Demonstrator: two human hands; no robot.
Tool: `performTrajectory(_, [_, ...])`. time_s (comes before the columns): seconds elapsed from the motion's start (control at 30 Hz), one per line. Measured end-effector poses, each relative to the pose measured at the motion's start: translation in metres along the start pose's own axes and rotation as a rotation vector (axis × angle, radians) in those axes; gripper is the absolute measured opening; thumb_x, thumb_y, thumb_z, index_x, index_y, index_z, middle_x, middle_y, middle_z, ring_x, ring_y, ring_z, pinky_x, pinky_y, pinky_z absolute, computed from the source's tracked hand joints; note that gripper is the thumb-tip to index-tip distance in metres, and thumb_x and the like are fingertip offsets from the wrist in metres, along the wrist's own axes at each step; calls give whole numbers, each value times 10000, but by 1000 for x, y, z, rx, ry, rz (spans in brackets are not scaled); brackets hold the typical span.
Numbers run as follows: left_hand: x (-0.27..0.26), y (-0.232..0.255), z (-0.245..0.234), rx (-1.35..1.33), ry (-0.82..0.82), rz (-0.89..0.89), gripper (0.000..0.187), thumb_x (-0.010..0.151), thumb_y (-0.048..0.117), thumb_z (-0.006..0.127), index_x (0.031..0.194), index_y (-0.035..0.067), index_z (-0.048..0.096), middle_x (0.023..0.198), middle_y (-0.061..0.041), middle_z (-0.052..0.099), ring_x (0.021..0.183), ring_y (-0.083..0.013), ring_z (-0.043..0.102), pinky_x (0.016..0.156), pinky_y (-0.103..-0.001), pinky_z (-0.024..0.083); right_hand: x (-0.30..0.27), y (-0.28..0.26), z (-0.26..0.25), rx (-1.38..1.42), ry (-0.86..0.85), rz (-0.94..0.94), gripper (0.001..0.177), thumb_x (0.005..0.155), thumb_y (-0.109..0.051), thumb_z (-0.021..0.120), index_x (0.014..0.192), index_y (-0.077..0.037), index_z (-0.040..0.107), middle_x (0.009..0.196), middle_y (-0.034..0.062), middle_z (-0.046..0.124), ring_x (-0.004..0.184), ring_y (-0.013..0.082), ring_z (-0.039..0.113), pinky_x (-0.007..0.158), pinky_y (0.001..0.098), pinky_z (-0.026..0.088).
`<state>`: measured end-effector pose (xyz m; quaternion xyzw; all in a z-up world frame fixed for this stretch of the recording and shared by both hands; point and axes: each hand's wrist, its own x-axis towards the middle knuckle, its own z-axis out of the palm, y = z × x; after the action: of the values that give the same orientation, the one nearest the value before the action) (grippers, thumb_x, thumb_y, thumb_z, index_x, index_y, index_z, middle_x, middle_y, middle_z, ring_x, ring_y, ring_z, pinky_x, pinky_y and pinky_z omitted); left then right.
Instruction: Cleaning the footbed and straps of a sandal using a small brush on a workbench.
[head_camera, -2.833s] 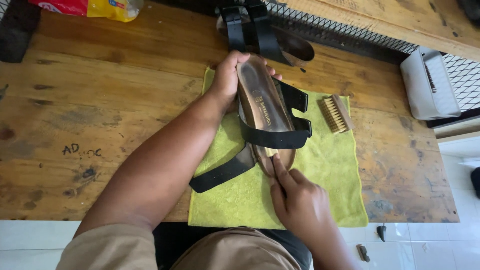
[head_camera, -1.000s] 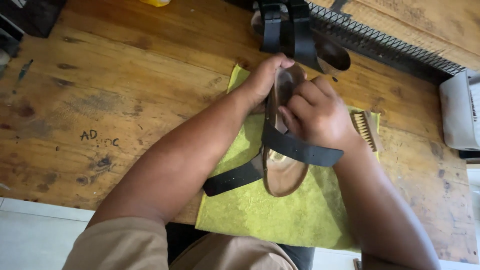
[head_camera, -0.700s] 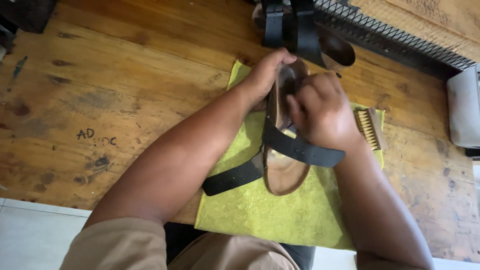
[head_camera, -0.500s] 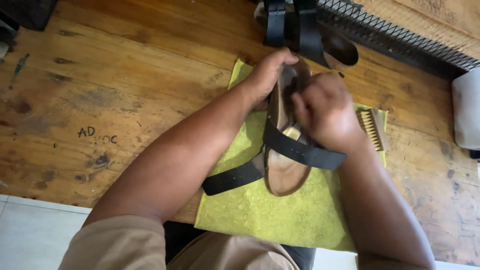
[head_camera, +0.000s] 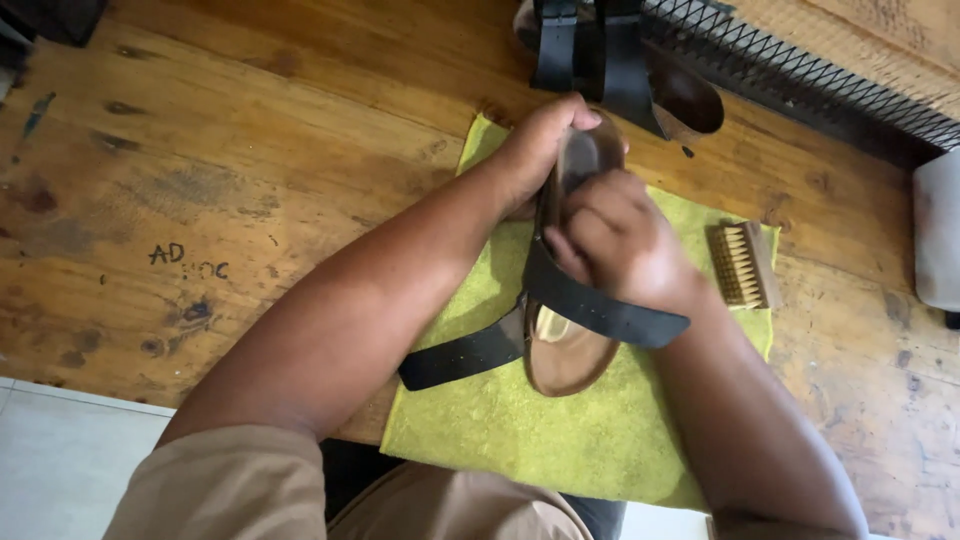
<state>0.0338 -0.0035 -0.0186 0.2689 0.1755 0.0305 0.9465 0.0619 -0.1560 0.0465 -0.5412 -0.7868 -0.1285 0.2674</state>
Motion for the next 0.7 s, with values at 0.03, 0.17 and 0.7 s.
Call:
performTrajectory(0.03, [3, -2, -3, -18, -23, 47, 250, 767, 280, 577, 785, 44, 657, 677, -113, 645, 609, -239, 590, 588, -383, 471, -1, 8, -2, -43, 17, -10, 244, 1023, -45, 644, 807, 39, 570, 907, 192, 615, 826, 380, 594, 797, 478, 486])
performTrajectory(0.17, [-3, 2, -4, 52, -25, 113, 145, 778, 285, 601, 733, 161, 539, 674, -72, 550, 612, -249, 544, 584, -429, 434, -8, 20, -9, -183, 57, 73, 248, 1053, -47, 669, 872, 88, 564, 918, 241, 590, 815, 387, 578, 748, 486, 476])
performTrajectory(0.7, [-4, 1, -3, 40, -90, 47, 225, 777, 338, 568, 653, 150, 581, 595, -22, 548, 559, -196, 499, 579, -383, 386, -11, 21, 0, -164, 63, -37, 216, 1002, -16, 722, 848, 41, 583, 943, 210, 630, 859, 364, 618, 797, 485, 514])
